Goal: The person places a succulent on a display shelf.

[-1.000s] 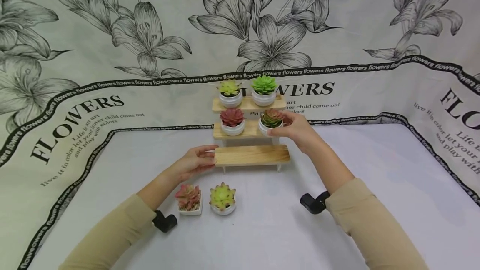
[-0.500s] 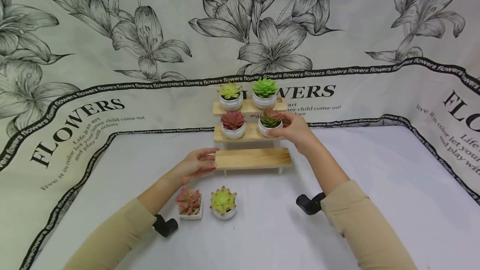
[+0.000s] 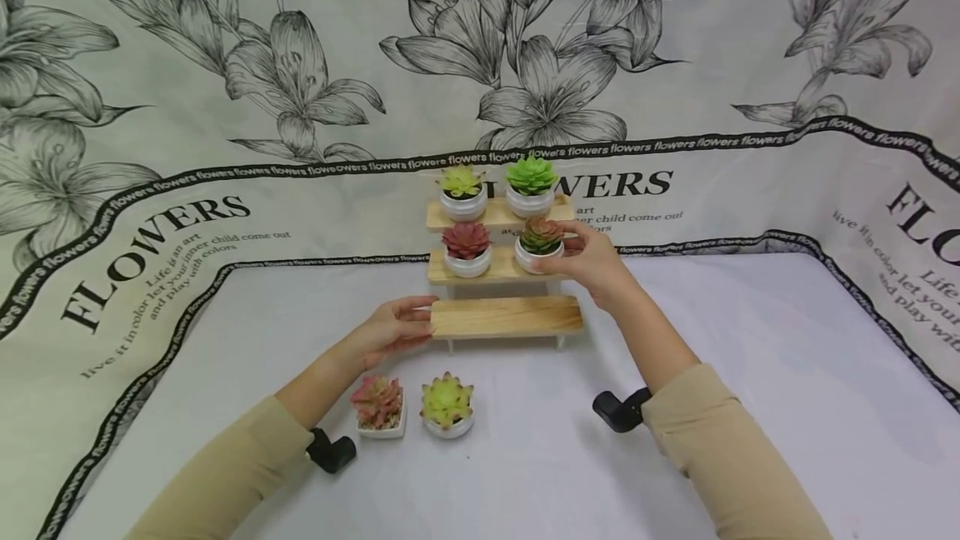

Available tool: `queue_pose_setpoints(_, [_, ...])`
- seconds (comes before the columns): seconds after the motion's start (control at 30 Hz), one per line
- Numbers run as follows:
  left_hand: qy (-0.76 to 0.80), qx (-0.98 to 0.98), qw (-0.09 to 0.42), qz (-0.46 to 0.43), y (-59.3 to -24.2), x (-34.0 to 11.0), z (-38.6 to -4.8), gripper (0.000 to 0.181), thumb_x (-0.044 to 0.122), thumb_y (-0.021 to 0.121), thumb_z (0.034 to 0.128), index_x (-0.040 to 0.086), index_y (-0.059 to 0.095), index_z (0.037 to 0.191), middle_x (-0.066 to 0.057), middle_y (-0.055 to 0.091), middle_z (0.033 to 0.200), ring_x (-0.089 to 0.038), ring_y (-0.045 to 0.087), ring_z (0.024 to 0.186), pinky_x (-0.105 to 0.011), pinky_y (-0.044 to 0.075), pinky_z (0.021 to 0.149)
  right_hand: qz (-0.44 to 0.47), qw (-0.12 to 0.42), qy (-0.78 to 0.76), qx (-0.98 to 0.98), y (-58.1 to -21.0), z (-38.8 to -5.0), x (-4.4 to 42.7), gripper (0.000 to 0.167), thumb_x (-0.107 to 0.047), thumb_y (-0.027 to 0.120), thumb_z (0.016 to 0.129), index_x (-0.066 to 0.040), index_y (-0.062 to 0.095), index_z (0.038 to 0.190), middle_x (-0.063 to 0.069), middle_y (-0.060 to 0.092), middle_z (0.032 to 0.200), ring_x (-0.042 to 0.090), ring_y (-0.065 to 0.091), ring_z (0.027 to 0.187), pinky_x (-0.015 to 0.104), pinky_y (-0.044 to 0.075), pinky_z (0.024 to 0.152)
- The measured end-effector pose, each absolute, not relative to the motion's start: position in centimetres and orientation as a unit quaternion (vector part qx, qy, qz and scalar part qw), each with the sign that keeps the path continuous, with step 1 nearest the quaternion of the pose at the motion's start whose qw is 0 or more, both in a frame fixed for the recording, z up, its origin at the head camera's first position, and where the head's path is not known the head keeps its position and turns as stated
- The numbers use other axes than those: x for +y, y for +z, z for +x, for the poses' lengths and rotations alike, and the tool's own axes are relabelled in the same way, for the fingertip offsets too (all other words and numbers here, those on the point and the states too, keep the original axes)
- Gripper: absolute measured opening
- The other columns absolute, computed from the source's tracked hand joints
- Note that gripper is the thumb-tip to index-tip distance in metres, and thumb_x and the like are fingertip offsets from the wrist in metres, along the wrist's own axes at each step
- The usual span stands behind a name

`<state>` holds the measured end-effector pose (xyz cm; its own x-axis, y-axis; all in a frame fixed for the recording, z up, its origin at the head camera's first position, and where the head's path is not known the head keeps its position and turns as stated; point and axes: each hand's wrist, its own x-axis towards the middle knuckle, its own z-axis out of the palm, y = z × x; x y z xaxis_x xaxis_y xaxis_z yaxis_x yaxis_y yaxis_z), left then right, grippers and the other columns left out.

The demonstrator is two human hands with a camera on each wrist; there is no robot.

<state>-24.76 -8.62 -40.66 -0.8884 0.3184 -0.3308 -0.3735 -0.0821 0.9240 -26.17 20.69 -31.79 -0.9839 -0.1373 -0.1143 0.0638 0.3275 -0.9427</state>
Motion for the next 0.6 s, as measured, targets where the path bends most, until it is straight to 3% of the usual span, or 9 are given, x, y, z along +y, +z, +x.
queue_pose_setpoints(0.2, [0.735,0.636,0.235,-0.025,-40.8,-8.6,-24.7,0.051,-0.012,0.055,0.0866,0.000,0.045,0.136,-0.015,0.051,0.115,-0.017,0.058,0.088,-0.032,0.052,0.087,-0.026,0.094,-0.582,0.807,-31.9,-26.1,20.8,0.075,-0.011,0.072,0.082,-0.006,0.031,0.144,0.013,0.040,0.127,0.015,0.041,0.102,0.016,0.046,0.078])
queue_pose_setpoints(0.6, [0.734,0.635,0.240,-0.026,-40.8,-8.6,-24.8,0.052,-0.012,0.055,0.0868,0.001,0.045,0.136,-0.020,0.049,0.122,-0.018,0.058,0.091,-0.032,0.051,0.088,-0.039,0.101,-0.594,0.797,-31.6,-25.5,22.0,0.074,-0.011,0.072,0.083,-0.004,0.031,0.144,0.013,0.040,0.126,0.015,0.045,0.106,0.016,0.048,0.083])
